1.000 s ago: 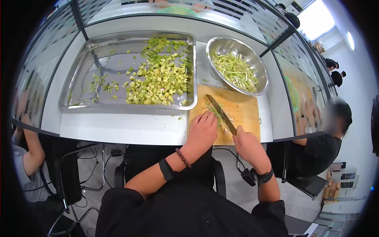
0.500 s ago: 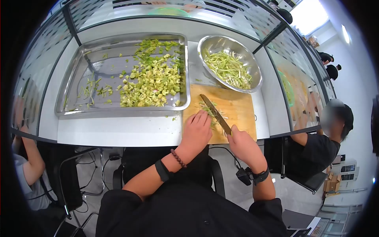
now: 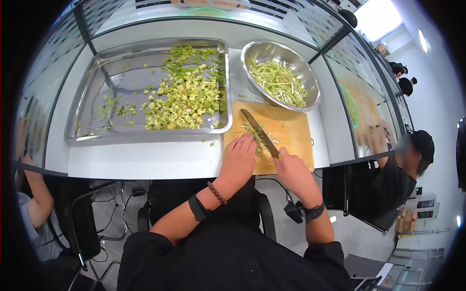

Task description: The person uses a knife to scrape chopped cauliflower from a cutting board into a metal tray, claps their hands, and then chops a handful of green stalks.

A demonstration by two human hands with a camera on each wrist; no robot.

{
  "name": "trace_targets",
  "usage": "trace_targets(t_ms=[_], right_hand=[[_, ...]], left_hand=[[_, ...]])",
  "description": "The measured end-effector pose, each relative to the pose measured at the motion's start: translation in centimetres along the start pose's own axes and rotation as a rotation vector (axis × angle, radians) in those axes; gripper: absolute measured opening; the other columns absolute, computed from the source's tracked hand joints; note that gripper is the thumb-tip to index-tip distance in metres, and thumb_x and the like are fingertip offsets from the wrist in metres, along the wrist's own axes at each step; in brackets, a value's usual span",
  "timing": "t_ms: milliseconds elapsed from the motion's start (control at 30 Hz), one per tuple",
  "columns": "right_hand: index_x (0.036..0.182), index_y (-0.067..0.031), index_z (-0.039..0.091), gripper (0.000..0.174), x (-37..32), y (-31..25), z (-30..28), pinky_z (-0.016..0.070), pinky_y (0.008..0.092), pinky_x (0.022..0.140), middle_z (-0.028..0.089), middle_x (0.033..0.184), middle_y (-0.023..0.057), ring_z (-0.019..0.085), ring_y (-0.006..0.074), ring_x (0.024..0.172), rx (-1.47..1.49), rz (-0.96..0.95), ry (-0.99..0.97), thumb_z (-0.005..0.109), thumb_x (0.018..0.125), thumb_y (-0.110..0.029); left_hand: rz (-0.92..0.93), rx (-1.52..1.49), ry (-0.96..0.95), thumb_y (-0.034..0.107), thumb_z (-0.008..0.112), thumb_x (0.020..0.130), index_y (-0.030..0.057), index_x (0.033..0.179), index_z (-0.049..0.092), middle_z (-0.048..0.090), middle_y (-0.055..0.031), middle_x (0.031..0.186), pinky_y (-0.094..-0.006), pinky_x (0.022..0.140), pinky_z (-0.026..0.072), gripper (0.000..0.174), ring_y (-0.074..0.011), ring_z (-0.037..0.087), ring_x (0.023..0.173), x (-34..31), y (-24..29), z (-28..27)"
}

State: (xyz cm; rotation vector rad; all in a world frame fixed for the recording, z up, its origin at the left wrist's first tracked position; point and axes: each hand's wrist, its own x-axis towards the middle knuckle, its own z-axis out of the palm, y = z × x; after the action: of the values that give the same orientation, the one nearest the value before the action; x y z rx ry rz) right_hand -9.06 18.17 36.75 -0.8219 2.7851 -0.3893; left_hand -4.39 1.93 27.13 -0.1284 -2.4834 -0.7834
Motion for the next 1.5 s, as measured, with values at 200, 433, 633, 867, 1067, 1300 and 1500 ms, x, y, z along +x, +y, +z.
trace_targets(t_ms=[200, 433, 633, 867, 1067, 1300, 1500], right_hand=[[0.100, 0.0049, 0.049, 0.024, -1.1, -1.0, -1.5, 0.0461, 0.0559, 0.062, 0.060, 0.070, 0.0289, 0.059, 0.0484, 0.067, -0.055, 0.012, 0.028, 0.057, 0.093, -0.016], [0.105, 0.0064, 0.049, 0.025, -0.2, -1.1, 1.1, 0.0466, 0.0565, 0.063, 0.060, 0.072, 0.0301, 0.060, 0.0487, 0.072, -0.065, -0.028, -0.043, 0.055, 0.093, -0.015], [0.102, 0.0052, 0.047, 0.023, 0.3, 0.1, 2.3, 0.0447, 0.0568, 0.067, 0.060, 0.077, 0.0326, 0.058, 0.0515, 0.076, 0.037, -0.043, -0.031, 0.055, 0.094, -0.014], [0.102, 0.0060, 0.048, 0.023, -0.4, 0.4, 2.1, 0.0462, 0.0565, 0.064, 0.061, 0.072, 0.0295, 0.060, 0.0486, 0.071, 0.007, -0.057, -0.006, 0.055, 0.093, -0.014], [0.103, 0.0006, 0.049, 0.022, -0.3, 2.3, 0.2, 0.0450, 0.0560, 0.060, 0.060, 0.068, 0.0268, 0.059, 0.0479, 0.068, 0.018, -0.044, 0.221, 0.058, 0.094, -0.017], [0.100, -0.0005, 0.050, 0.021, -0.4, 5.0, 2.3, 0.0452, 0.0574, 0.061, 0.060, 0.068, 0.0279, 0.060, 0.0488, 0.068, -0.078, 0.025, 0.204, 0.059, 0.092, -0.017], [0.099, -0.0003, 0.049, 0.020, -1.6, 1.9, 2.1, 0.0453, 0.0544, 0.061, 0.059, 0.070, 0.0276, 0.060, 0.0473, 0.070, 0.028, -0.028, 0.159, 0.062, 0.091, -0.013]], left_hand=[[-0.017, 0.021, 0.090, 0.004, 0.056, 0.082, -0.0023, 0.110, 0.058, 0.055, -0.0207, 0.122, -0.0463, 0.104, 0.0391, 0.029, -0.0361, 0.051, 0.120, 0.0, 0.9, -0.5], [-0.079, -0.061, 0.001, 0.004, 0.057, 0.079, -0.0005, 0.103, 0.060, 0.059, -0.0146, 0.108, -0.0398, 0.089, 0.0458, 0.024, -0.0306, 0.056, 0.103, -0.7, 0.1, -1.2], [-0.037, -0.098, 0.149, 0.004, 0.057, 0.079, 0.0016, 0.096, 0.063, 0.061, -0.0118, 0.093, -0.0395, 0.080, 0.0470, 0.019, -0.0305, 0.058, 0.090, -0.3, 0.0, -1.0], [-0.056, -0.056, 0.116, 0.002, 0.060, 0.078, 0.0048, 0.096, 0.067, 0.064, -0.0077, 0.090, -0.0393, 0.077, 0.0491, 0.019, -0.0282, 0.061, 0.086, -0.3, 0.1, -1.1], [-0.060, -0.086, 0.083, -0.001, 0.058, 0.079, 0.0028, 0.103, 0.068, 0.068, -0.0094, 0.103, -0.0387, 0.085, 0.0515, 0.026, -0.0289, 0.064, 0.095, -0.8, 0.0, -1.7], [0.008, -0.130, 0.137, 0.000, 0.061, 0.081, -0.0008, 0.106, 0.065, 0.065, -0.0137, 0.114, -0.0404, 0.091, 0.0499, 0.025, -0.0318, 0.062, 0.105, -2.0, -0.2, -2.5], [0.047, -0.166, 0.092, 0.001, 0.061, 0.083, 0.0005, 0.106, 0.065, 0.064, -0.0127, 0.116, -0.0428, 0.096, 0.0454, 0.024, -0.0314, 0.059, 0.108, -3.2, -0.4, -3.0]])
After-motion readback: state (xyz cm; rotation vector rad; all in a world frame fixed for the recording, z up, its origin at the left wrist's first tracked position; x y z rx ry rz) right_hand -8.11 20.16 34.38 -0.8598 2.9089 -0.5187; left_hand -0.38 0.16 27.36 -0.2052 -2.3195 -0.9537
